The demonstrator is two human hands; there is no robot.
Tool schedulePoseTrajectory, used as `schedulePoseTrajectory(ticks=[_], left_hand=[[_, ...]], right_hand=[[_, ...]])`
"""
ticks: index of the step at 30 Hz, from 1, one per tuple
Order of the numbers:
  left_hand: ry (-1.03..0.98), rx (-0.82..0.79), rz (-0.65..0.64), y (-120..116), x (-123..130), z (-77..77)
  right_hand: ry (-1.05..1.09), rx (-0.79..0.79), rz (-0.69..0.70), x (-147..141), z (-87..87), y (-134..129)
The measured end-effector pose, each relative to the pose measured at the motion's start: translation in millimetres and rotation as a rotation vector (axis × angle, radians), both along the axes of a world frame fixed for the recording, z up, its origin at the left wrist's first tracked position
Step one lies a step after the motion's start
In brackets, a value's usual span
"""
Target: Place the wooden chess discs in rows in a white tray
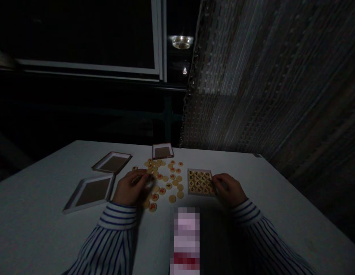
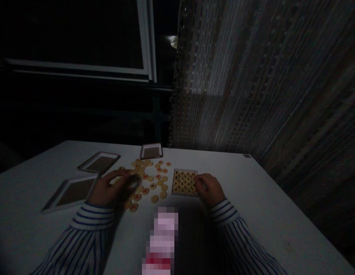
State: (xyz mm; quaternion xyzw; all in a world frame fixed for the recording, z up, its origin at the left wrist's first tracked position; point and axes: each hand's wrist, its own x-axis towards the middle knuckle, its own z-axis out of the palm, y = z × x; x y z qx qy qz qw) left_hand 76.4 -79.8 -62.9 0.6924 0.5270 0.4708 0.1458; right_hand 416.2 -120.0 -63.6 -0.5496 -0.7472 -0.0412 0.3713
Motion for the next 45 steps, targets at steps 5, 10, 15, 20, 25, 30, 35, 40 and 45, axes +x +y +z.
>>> schedulePoseTrajectory(ticks=[5,10,15,20,25,30,35,40,45], left_hand=[[0.009,-0.022,-0.028,-1.6,-7.7,-2.4],[0.138,0.03,-0.205,-5.1,-6.3,-4.7],[0.312,-0.009,-0.279,-11.8,-4.4,-0.5],[0.374,-0.02,-0.311,-17.2,-6.0,-1.5],[0.484,-0.043,-0.346,-19.4,-8.2,-8.9],[0.557,-0.083,-0.329,-21.0,-7.7,-14.1],[0.603,-0.09,-0.318,-21.0,-7.4,-18.3],[0.629,-0.104,-0.317,-20.7,-7.3,-19.7],[0.639,-0.115,-0.314,-20.9,-6.2,-20.9]], right_hand=[[-0.034,-0.011,0.091,-24.8,14.7,0.8],[-0.142,0.01,0.2,-60.3,25.5,3.9],[-0.23,-0.042,0.321,-98.8,28.7,4.1],[-0.307,-0.102,0.345,-124.9,23.0,1.5],[-0.48,-0.113,0.318,-134.6,9.1,1.2],[-0.551,-0.127,0.313,-135.5,4.5,-0.3],[-0.547,-0.157,0.315,-133.5,4.6,-1.0],[-0.533,-0.152,0.325,-134.0,3.5,-1.7],[-0.521,-0.141,0.337,-134.3,2.8,-1.6]])
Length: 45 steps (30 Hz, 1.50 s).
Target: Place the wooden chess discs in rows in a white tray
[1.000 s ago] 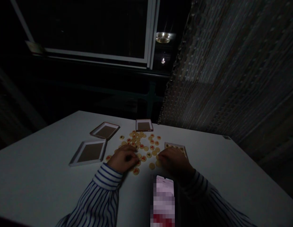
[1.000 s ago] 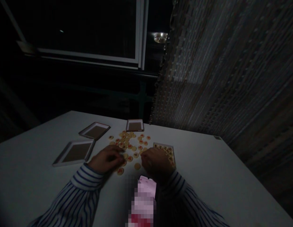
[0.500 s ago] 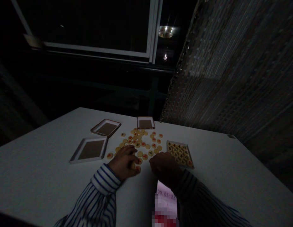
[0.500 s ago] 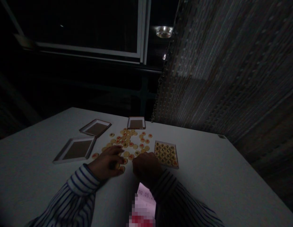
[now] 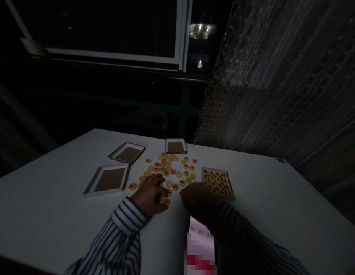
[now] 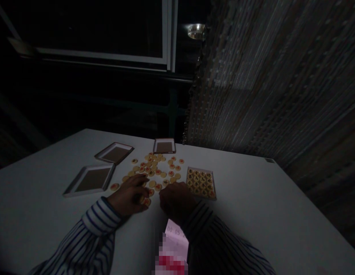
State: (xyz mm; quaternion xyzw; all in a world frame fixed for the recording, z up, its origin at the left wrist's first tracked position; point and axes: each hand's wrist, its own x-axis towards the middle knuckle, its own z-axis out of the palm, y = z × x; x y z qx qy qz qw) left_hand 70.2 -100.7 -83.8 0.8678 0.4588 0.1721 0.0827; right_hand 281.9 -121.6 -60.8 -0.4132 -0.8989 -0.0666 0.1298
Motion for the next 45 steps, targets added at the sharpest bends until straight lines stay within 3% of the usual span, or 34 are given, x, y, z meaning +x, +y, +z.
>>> schedulePoseTrajectory(ticks=[10,19,32,45], left_hand=[[0.005,-0.008,0.0,0.4,-0.2,-2.3],[-0.005,-0.017,-0.046,1.4,0.3,0.4],[-0.156,0.159,-0.042,2.1,4.1,14.0],[-0.215,0.238,-0.046,0.6,14.2,16.0]], right_hand=[[0.049,-0.005,0.009,2.2,-5.6,1.5],[-0.004,-0.027,-0.009,0.0,2.4,-1.0],[0.034,-0.002,0.007,0.9,-2.7,1.2],[0.041,-0.017,-0.004,1.3,-2.3,1.6]])
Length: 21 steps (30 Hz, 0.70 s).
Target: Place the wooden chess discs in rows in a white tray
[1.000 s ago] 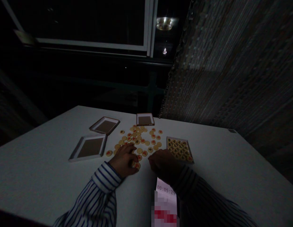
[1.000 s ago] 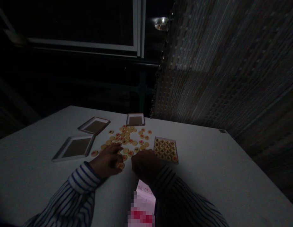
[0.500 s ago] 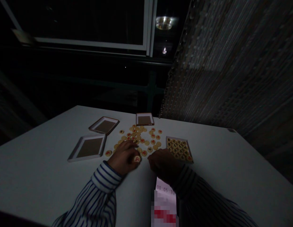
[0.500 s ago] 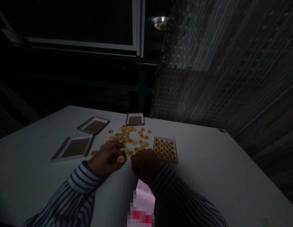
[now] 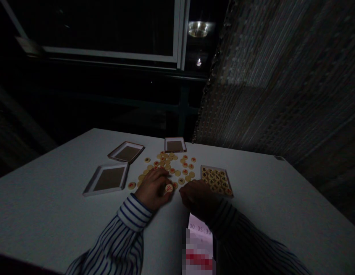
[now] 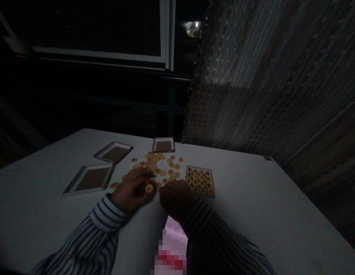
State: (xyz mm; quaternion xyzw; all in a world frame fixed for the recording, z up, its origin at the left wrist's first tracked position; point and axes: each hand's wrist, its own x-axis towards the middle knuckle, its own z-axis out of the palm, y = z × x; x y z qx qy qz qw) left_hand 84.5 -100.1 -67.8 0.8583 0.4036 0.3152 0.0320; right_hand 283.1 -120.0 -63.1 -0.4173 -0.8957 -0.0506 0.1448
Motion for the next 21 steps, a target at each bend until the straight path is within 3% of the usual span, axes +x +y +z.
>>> schedulePoseTrajectory(ticks=[7,13,21], left_hand=[[0.005,-0.032,0.056,-3.0,7.6,-2.6],[-0.016,0.011,0.07,-0.8,11.5,-4.0],[-0.003,0.041,0.033,2.1,14.4,-9.4]], right_hand=[[0.079,0.058,0.023,4.1,-2.6,0.2],[0.134,0.087,-0.013,10.9,6.9,-2.5],[0.051,0.104,-0.093,28.3,4.7,-8.4]])
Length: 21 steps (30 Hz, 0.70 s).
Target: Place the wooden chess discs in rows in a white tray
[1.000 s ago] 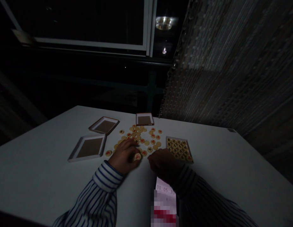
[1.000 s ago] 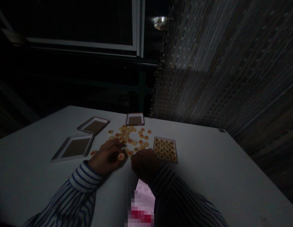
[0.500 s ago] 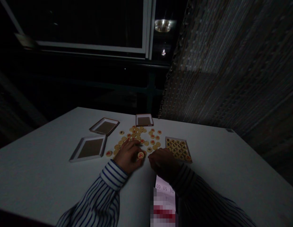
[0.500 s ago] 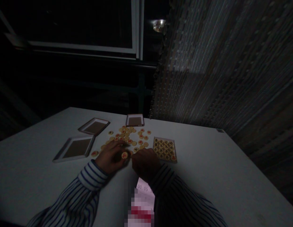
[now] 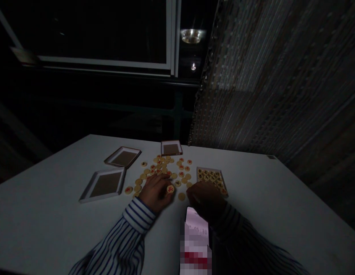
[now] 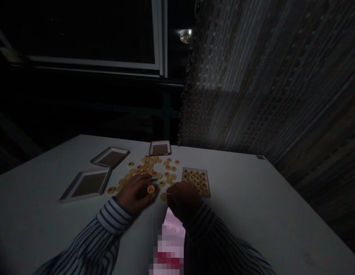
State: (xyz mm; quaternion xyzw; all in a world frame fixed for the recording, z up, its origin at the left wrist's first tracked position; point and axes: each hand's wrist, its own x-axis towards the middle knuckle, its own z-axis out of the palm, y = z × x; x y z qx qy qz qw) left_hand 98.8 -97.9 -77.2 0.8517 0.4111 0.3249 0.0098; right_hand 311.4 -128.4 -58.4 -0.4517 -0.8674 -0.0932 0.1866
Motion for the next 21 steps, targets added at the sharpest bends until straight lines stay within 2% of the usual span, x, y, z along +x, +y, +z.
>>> schedulePoseTrajectory(ticks=[11,16,21], left_hand=[[-0.079,-0.065,-0.059,-6.3,16.6,4.0],[-0.086,-0.087,-0.026,-7.2,27.3,10.9],[-0.081,-0.09,0.018,-3.7,39.9,24.3]], right_hand=[[0.028,0.042,-0.138,8.7,-17.7,1.7],[0.114,0.104,-0.107,10.8,-22.3,1.0],[0.198,0.126,-0.095,14.0,-24.3,2.8]])
